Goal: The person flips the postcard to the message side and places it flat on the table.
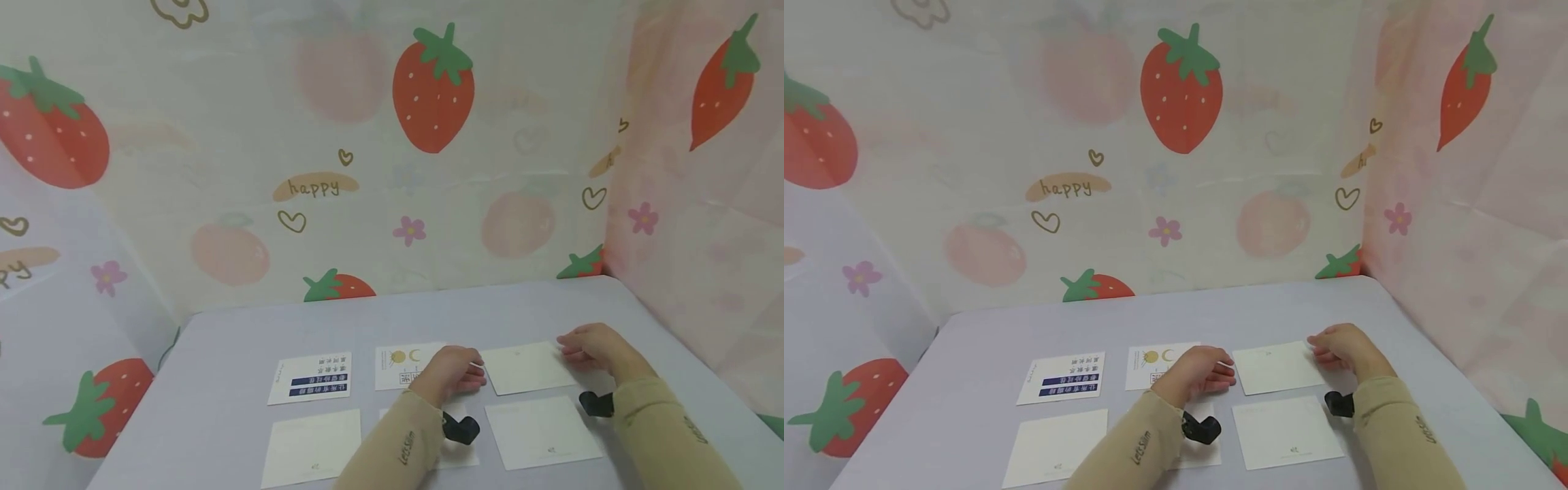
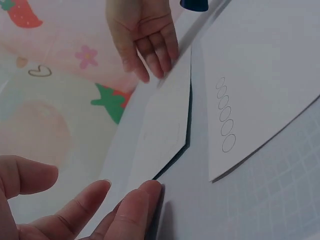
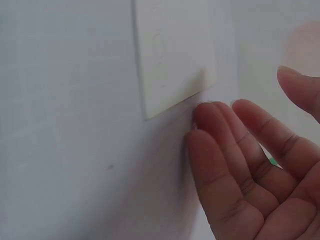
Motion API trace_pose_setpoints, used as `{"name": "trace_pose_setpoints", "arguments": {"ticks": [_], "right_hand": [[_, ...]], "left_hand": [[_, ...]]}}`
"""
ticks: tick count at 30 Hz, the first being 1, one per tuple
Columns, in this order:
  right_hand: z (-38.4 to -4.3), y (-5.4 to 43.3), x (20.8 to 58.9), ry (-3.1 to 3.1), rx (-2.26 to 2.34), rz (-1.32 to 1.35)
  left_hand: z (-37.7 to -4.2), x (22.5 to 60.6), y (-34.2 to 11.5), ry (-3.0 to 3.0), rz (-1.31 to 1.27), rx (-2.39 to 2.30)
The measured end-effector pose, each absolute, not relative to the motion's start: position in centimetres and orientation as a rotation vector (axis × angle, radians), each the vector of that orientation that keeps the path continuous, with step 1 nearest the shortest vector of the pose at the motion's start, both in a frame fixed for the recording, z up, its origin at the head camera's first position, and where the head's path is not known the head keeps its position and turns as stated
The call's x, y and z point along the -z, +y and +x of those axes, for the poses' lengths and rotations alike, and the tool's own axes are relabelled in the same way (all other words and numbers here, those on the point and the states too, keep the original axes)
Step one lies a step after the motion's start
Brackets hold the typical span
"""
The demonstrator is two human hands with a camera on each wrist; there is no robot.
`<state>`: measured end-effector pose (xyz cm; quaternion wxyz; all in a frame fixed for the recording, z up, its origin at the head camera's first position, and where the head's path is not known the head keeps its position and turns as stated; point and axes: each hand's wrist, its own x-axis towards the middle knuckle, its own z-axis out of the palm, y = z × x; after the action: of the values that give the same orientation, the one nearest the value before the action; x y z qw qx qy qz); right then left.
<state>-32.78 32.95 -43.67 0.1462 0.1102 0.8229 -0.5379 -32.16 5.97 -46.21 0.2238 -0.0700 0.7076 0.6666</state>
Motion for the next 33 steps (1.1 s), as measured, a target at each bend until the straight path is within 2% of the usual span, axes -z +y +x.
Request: {"name": "trace_pose_setpoints", "arguments": {"ticks": [20,33], "right_hand": [[-33.1,33.1,45.2,2.387,1.507,0.391],[-33.2,33.6,45.9,2.424,1.455,0.309]], "left_hand": [[-32.1,46.8,6.6,1.944,-0.247,-1.882],[-32.1,47.0,6.7,1.922,-0.23,-1.916]]}}
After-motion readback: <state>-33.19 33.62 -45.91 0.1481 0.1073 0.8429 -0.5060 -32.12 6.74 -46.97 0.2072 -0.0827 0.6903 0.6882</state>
